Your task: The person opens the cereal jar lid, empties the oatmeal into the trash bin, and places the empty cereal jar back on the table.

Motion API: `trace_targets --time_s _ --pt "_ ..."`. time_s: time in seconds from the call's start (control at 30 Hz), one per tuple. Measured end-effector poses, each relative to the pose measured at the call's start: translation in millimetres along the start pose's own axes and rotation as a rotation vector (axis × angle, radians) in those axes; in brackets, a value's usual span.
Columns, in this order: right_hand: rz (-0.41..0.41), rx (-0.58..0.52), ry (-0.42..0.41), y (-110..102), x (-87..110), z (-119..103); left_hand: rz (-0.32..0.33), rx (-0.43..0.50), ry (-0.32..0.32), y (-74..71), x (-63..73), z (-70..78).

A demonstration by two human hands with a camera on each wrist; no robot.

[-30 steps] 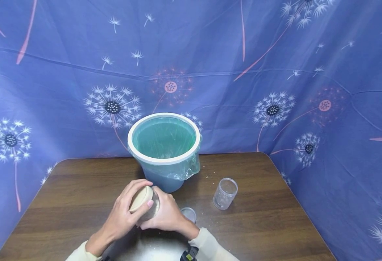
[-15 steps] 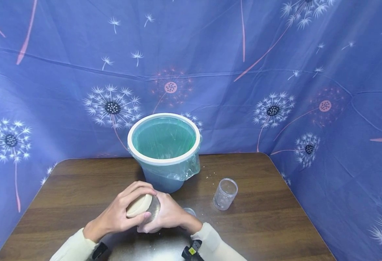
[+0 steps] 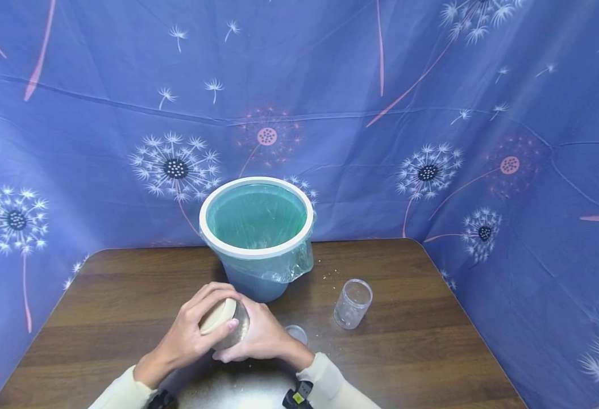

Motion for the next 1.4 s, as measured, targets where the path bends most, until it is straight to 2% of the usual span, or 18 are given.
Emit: trace_targets --time_s 0.23,0.57,0.9,1.23,1.4 --pt "0.052 0.062 -0.019 -2.7 0.2 -0.8 0.078 -0.082 -0.146 -0.2 1.8 -4.4" --pt "0.103 0.188 -0.047 -2.9 1.0 -0.7 0.173 -0.267 -0.287 -3.0 6.8 -5.0" --pt "0.113 0.261 -0.064 -3.2 0.9 -3.2 0.186 -0.407 -0.308 -3.1 5.0 -0.1" --pt "0.101 0.288 -0.03 -1.8 2.7 -0.4 0.188 -0.493 -0.324 -4.6 5.2 1.6" --pt "0.117 0.303 -0.05 -1.3 4.0 -2.3 0.189 -0.546 -0.333 -5.7 5.0 3.0"
Point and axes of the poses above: each hand's wrist, its own x-axis away from the middle knuckle, its own y-axis out of the palm, z = x × y, the point moved 9 cm from there along -x, towards the middle knuckle, and after that the axes turned 7 degrees about z, right-handed, at the moved point
